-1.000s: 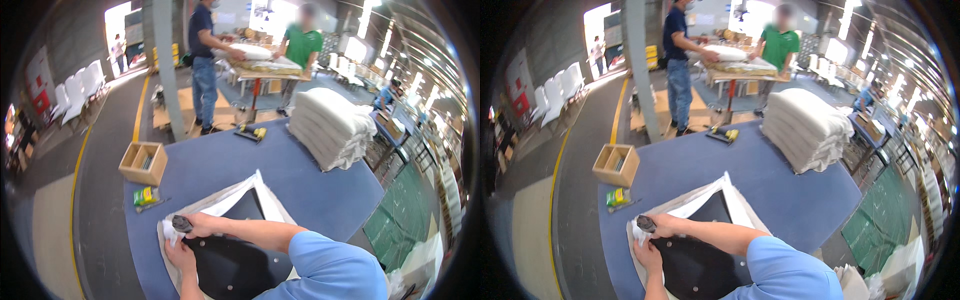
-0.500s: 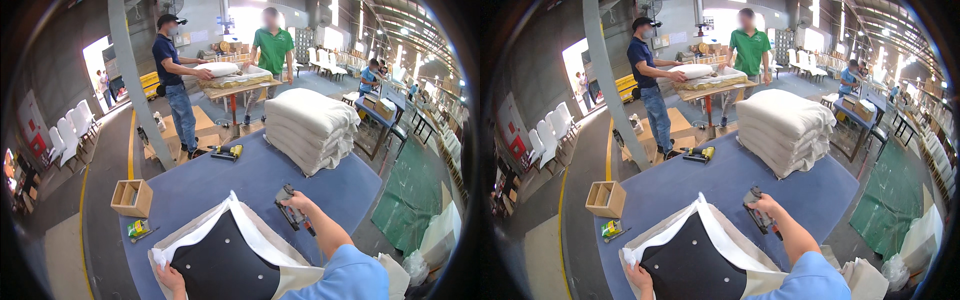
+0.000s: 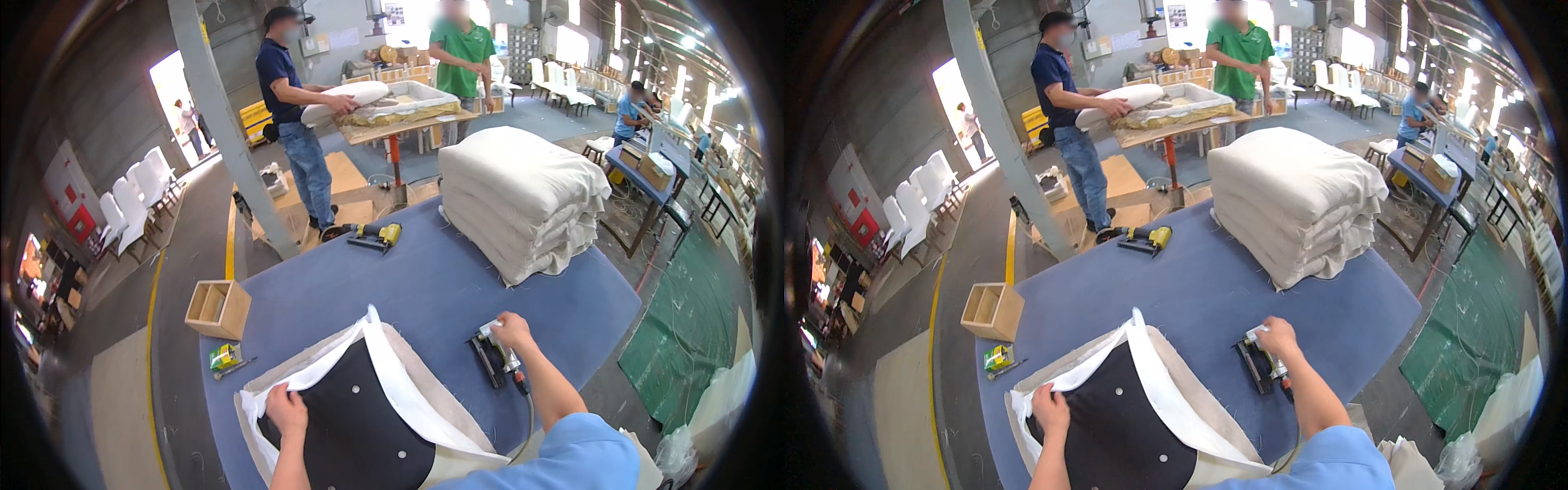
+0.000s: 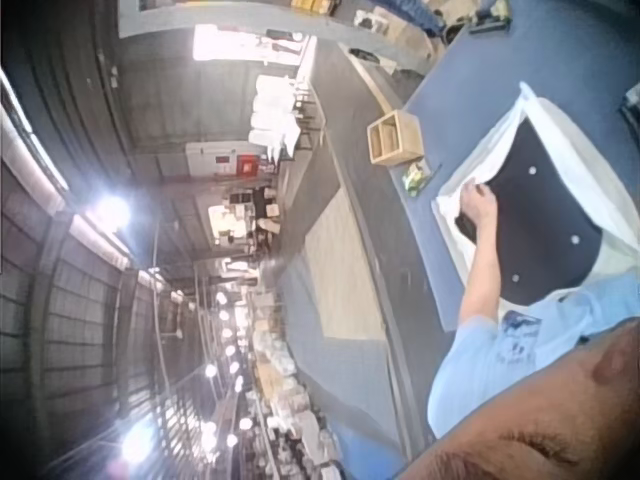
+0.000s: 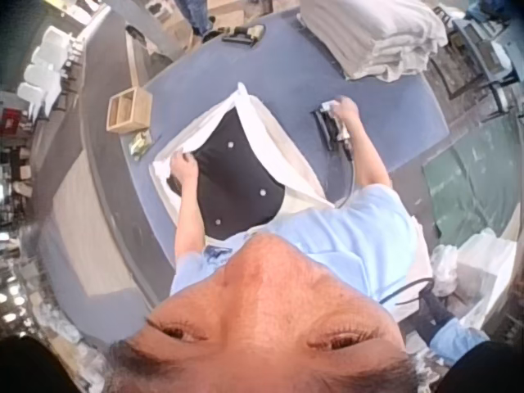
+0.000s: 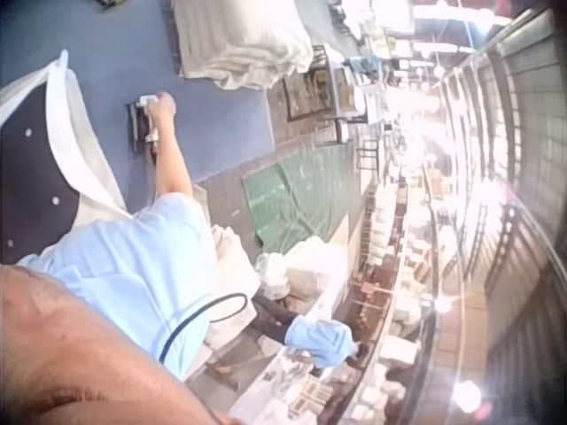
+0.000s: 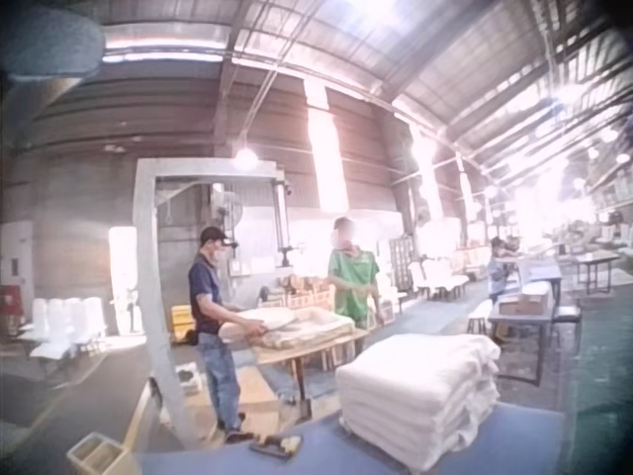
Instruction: The person staples white fabric onto a black chair seat base using a pneumatic staple gun, smoothing and folding the fabric edges around the perimeter. They flip the seat to check fit, then place the finished unit onto a stack of similar upholstered seats.
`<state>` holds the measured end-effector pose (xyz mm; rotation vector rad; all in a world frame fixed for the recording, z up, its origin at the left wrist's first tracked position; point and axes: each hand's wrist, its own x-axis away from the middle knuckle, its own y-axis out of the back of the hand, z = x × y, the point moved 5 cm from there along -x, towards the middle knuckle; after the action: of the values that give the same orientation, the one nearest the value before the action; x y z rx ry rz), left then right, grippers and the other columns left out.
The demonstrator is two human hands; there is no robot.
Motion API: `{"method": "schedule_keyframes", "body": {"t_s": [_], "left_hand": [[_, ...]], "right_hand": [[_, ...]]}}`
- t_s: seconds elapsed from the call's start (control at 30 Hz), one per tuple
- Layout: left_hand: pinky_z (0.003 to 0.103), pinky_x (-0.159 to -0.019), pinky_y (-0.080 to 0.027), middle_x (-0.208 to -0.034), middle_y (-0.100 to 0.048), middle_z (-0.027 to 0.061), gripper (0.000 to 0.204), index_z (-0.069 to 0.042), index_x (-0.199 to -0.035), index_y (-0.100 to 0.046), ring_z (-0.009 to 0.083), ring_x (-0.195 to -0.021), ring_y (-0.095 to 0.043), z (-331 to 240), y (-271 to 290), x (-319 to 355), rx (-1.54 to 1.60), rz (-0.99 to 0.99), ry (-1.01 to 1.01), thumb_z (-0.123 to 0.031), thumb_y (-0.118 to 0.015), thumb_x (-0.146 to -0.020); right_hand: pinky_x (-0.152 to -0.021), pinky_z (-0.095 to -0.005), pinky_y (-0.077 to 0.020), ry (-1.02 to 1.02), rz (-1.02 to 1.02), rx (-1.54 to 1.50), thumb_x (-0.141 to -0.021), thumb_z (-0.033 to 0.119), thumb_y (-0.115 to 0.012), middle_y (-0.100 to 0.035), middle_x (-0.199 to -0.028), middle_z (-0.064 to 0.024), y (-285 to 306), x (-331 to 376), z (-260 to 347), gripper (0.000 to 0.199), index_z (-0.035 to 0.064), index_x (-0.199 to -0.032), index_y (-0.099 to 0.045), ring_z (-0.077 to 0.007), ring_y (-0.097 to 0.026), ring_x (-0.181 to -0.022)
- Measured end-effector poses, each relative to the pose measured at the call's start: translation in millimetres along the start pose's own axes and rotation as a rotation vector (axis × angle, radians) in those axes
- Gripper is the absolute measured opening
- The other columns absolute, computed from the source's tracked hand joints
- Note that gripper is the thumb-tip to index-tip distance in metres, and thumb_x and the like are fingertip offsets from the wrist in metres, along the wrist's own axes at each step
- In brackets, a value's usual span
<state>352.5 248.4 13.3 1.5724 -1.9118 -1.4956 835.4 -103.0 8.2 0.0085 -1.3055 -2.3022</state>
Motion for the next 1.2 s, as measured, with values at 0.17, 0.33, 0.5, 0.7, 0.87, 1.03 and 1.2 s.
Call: {"method": "schedule_keyframes", "body": {"t_s": [0.17, 0.33, 0.5, 0.7, 0.87, 1.03, 1.2], "left_hand": [[0.051, -0.098, -0.049, -0.119, -0.069, 0.0231, 0.039, -0.001, -0.125, -0.066, 0.0430, -0.112, -0.062, -66, -53, -29, 0.187, 0.234, -0.068, -0.016, -0.068, -0.088], [0.049, -0.108, -0.044, -0.135, -0.062, 0.0234, 0.055, 0.001, -0.138, -0.057, 0.0432, -0.126, -0.056, -135, -107, -65, 0.260, 0.399, -0.208, -0.018, -0.071, -0.088], [0.049, -0.104, -0.048, -0.126, -0.067, 0.0234, 0.049, -0.001, -0.134, -0.061, 0.0414, -0.120, -0.062, -146, -138, -81, 0.128, 0.557, -0.170, -0.014, -0.068, -0.087], [0.051, -0.096, -0.051, -0.113, -0.072, 0.0223, 0.036, -0.007, -0.121, -0.072, 0.0425, -0.108, -0.067, -133, -158, -93, 0.164, 0.658, -0.084, -0.015, -0.062, -0.087], [0.049, -0.092, -0.053, -0.105, -0.074, 0.0201, 0.029, -0.012, -0.116, -0.075, 0.0414, -0.104, -0.068, -139, -165, -88, 0.371, 0.581, -0.011, -0.025, -0.064, -0.093], [0.048, -0.091, -0.053, -0.106, -0.074, 0.0207, 0.031, -0.011, -0.116, -0.075, 0.0415, -0.104, -0.068, -122, -169, -87, 0.467, 0.568, 0.066, -0.030, -0.063, -0.095], [0.046, -0.091, -0.053, -0.109, -0.074, 0.0201, 0.033, -0.010, -0.118, -0.074, 0.0392, -0.105, -0.069, -120, -171, -87, 0.553, 0.623, 0.128, -0.031, -0.063, -0.095]], "right_hand": [[-0.087, -0.0372, -0.0558, 0.356, 0.101, -0.513, -0.091, 0.022, -0.072, -0.075, -0.104, -0.0173, -73, 41, 138, 0.035, -0.0001, -0.117, -0.071, -0.0294, -0.073, -0.098], [-0.096, -0.0387, -0.0540, 0.603, 0.078, -0.459, -0.086, 0.019, -0.077, -0.068, -0.118, -0.0194, -134, 67, 223, 0.048, -0.0008, -0.128, -0.064, -0.0302, -0.067, -0.112], [-0.107, -0.0485, -0.0440, 0.586, 0.061, -0.279, -0.083, 0.016, -0.077, -0.059, -0.130, -0.0256, -174, 64, 234, 0.064, -0.0050, -0.138, -0.052, -0.0426, -0.055, -0.124], [-0.109, -0.0490, -0.0433, 0.462, 0.072, -0.111, -0.078, 0.019, -0.081, -0.058, -0.134, -0.0267, -193, 54, 240, 0.073, -0.0064, -0.139, -0.049, -0.0436, -0.054, -0.126], [-0.096, -0.0476, -0.0516, 0.261, -0.069, -0.276, -0.083, 0.014, -0.067, -0.071, -0.111, -0.0218, -189, 33, 209, 0.045, 0.0003, -0.126, -0.063, -0.0399, -0.068, -0.105], [-0.088, -0.0467, -0.0499, 0.405, -0.190, -0.401, -0.087, 0.011, -0.068, -0.070, -0.102, -0.0137, -182, 47, 213, 0.018, 0.0055, -0.103, -0.074, -0.0370, -0.065, -0.098], [-0.084, -0.0449, -0.0456, 0.768, -0.297, -0.261, -0.082, 0.010, -0.076, -0.066, -0.099, -0.0062, -186, 74, 221, 0.013, 0.0090, -0.094, -0.076, -0.0304, -0.059, -0.096]]}}
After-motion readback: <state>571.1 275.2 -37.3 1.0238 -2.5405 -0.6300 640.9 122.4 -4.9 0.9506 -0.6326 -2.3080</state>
